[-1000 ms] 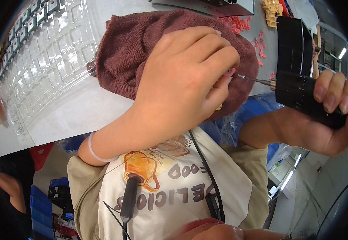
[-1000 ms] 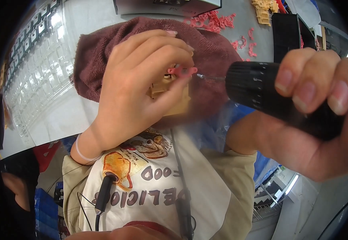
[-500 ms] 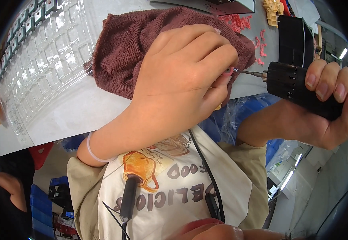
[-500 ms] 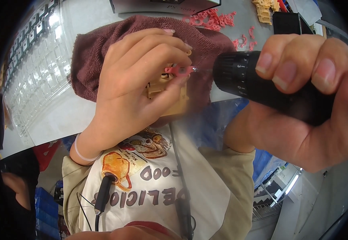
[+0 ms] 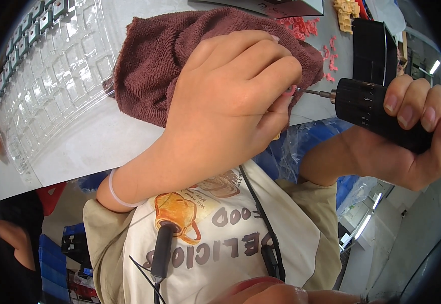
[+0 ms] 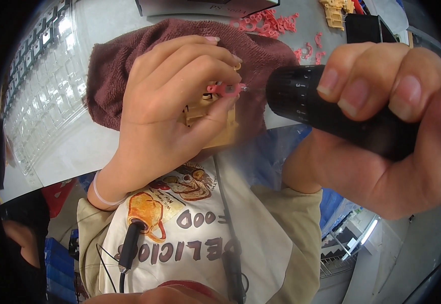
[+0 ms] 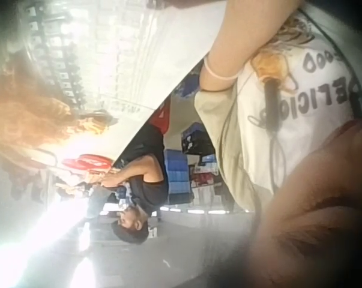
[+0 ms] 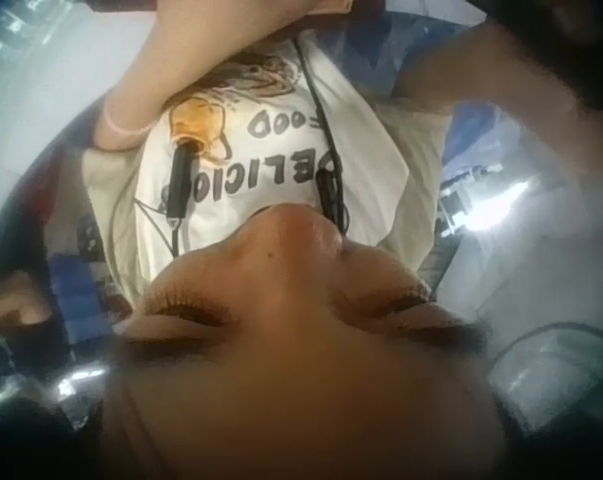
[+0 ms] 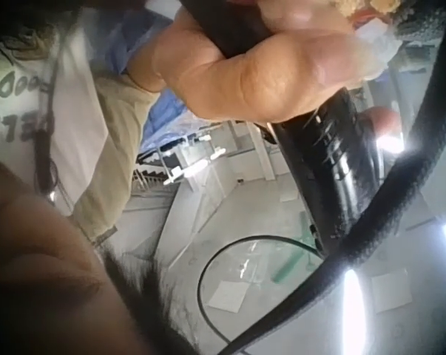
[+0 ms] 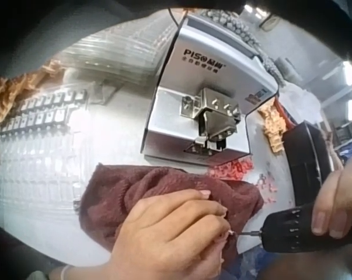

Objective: The person assembles small plastic toy components, including plastic toy housing, pink plastic gears, and small mechanical parts, and secures them with screws using an electric screwdriver.

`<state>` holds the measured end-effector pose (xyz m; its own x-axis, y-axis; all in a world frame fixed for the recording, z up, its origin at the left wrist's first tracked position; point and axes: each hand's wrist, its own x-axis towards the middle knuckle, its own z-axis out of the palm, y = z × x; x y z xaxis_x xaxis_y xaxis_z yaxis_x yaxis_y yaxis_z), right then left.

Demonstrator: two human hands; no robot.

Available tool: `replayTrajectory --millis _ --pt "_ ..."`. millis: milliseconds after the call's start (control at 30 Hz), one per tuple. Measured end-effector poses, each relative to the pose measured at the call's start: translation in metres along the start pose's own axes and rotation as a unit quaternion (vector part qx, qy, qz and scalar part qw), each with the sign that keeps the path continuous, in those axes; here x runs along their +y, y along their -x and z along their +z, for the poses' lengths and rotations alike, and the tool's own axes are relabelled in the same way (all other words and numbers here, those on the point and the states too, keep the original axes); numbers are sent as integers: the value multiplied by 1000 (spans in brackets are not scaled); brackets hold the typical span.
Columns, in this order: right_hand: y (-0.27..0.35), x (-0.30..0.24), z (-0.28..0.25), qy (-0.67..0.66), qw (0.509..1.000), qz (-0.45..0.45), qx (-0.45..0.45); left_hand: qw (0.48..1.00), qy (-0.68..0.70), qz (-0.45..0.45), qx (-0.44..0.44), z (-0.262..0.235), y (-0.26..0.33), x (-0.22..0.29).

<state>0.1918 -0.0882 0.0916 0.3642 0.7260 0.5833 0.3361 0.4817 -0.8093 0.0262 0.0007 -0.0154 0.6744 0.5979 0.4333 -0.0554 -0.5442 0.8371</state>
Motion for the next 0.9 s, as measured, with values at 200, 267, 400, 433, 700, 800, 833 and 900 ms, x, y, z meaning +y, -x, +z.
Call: replayTrajectory --millis 200,267,400,433,700,800,833,900 --pt "5 -3 11 -8 1000 7 -9 1000 -12 -4 -9 -2 1 -1" --pt "7 -5 14 -8 1000 24 -15 1000 -9 -6 -11 -2 0 0" --pt "11 -5 20 -10 998 56 -26 1000 -5 -9 -6 -1 1 -1" --pt "12 -5 21 -11 997 64 -29 1000 -6 -8 -4 -1 0 0" --pt "14 -4 17 5 996 88 -26 1000 -16 -3 -21 -4 -3 0" --pt "4 0 15 -7 997 78 5 1000 -12 5 -18 -5 -1 -3" --pt "0 -1 15 -14 997 75 13 1000 -15 6 -16 -5 -1 -3" --pt "-16 -7 4 -40 994 83 61 1000 -5 11 -10 -4 0 -2"
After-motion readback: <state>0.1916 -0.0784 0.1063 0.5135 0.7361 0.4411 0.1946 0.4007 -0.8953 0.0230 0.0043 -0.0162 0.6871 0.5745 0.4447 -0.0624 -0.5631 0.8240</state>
